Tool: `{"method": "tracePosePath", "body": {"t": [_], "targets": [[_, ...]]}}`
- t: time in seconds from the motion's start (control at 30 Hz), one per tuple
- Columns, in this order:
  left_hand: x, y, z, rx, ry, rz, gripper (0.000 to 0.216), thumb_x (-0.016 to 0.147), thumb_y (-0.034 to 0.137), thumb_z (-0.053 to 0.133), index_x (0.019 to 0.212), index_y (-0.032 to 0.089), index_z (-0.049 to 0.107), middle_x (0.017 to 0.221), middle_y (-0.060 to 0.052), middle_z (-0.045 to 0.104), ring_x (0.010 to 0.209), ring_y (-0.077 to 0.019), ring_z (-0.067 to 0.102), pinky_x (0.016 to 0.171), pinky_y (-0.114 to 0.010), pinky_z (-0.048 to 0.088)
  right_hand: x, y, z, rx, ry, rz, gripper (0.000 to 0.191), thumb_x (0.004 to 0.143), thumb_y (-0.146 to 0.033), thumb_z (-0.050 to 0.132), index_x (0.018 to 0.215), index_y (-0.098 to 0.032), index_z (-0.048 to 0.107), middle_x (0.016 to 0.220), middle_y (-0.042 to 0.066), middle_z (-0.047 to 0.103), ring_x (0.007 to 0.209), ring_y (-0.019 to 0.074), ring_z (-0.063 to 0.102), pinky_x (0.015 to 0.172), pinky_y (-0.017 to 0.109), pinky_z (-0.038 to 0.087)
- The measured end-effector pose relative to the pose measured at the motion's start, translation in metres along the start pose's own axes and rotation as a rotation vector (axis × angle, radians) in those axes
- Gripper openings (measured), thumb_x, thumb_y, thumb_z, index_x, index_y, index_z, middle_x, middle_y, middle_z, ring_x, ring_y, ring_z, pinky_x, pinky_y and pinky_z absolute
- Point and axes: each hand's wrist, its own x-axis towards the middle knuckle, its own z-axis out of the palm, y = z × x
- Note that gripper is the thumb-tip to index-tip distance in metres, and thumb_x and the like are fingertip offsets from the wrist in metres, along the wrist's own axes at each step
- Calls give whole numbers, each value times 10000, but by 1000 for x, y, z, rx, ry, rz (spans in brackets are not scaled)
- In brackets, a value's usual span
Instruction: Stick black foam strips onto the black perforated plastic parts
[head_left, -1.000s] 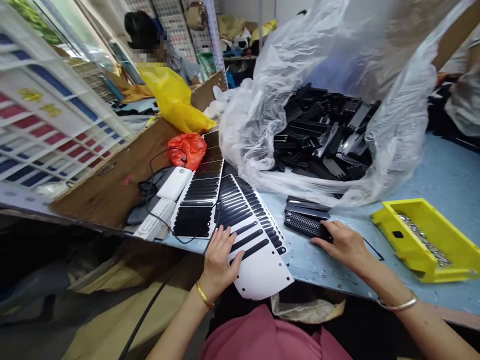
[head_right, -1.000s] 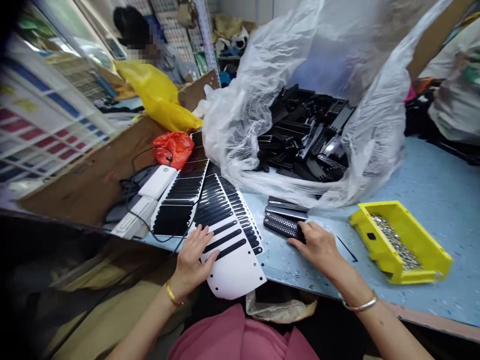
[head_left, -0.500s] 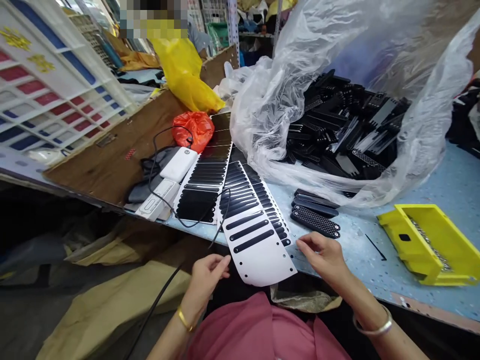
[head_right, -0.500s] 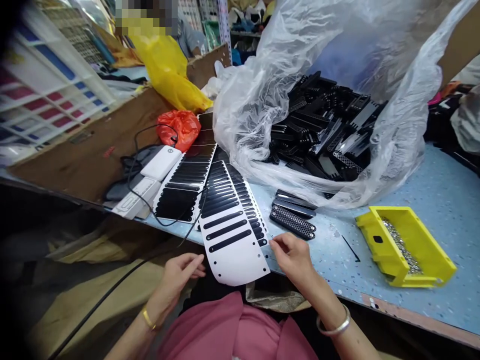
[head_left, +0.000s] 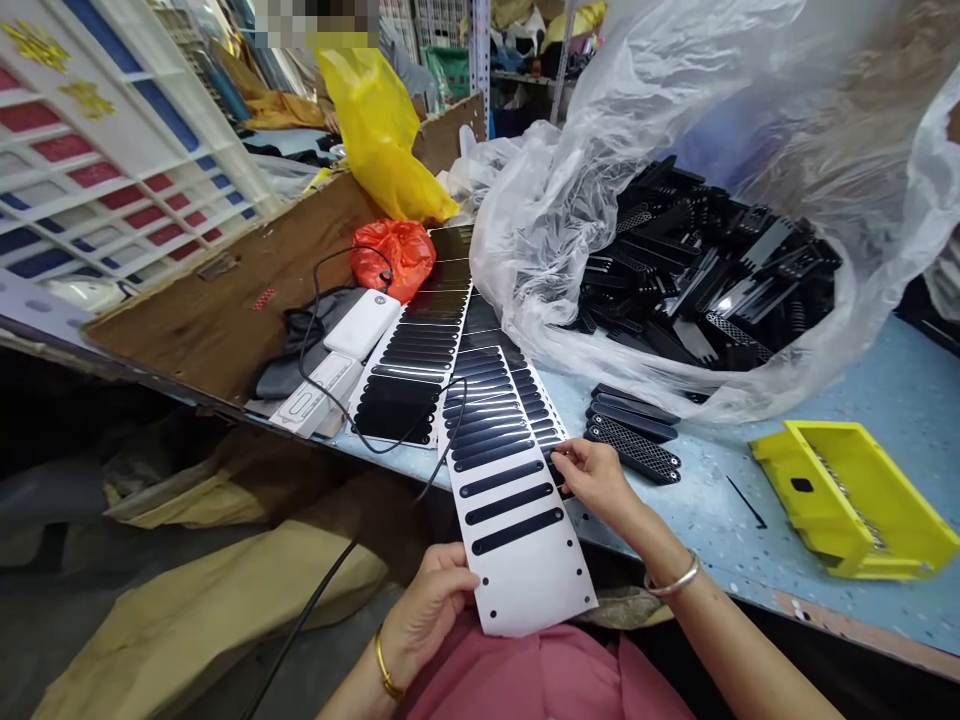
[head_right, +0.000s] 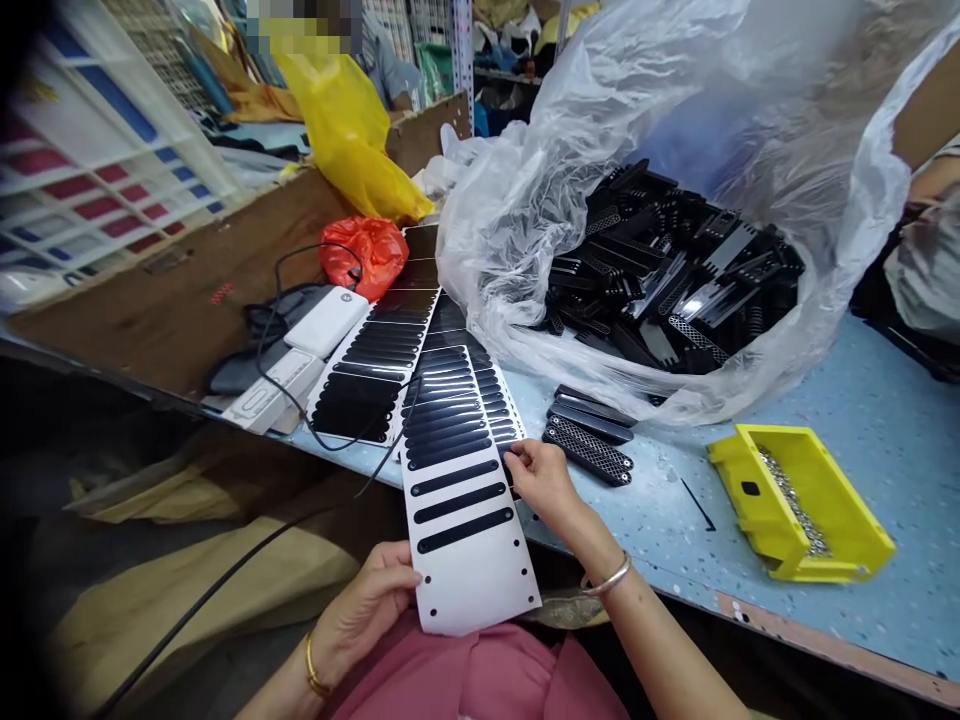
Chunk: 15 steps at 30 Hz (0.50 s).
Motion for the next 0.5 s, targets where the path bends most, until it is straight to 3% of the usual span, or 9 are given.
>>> {"method": "tracePosePath", "body": {"t": [0.17, 0.27, 0.4, 0.5], "targets": [[7, 9, 1, -17, 57, 113, 273, 769, 317, 785, 978, 140, 794, 919, -116, 780, 742, -189, 698, 717, -282, 527, -2, 4, 5, -117, 33, -80, 196, 748, -307, 601, 779, -162, 730, 529, 14, 631, 500, 166, 573, 484, 263, 411], [6, 11, 16, -25, -32, 44, 297, 722, 302, 820, 957, 123, 798, 925, -135, 781, 795, -239, 720, 766, -326, 544, -4, 1, 2, -82, 73, -111, 237, 763, -340, 579, 638, -167, 682, 544, 22, 626, 517, 151, 540, 500, 261, 382], [3, 6, 28, -45, -153, -18, 327, 703, 305, 824, 957, 101, 795, 954, -168, 775, 884, -296, 727, 840, -387, 543, -10, -2, -5, 169, -33, 11, 369, 753, -446, 627, 506, -176, 584, 455, -5, 516, 456, 125, 460, 463, 261, 334], [6, -1, 23, 43, -104, -28, 343, 709, 348, 821, 938, 95, 785, 934, -168, 773, 841, -271, 727, 783, -353, 548, -16, -5, -6, 499, -98, 187, 284, 607, -393, 795, 681, -147, 675, 522, 1, 605, 459, 131, 520, 460, 254, 381]]}}
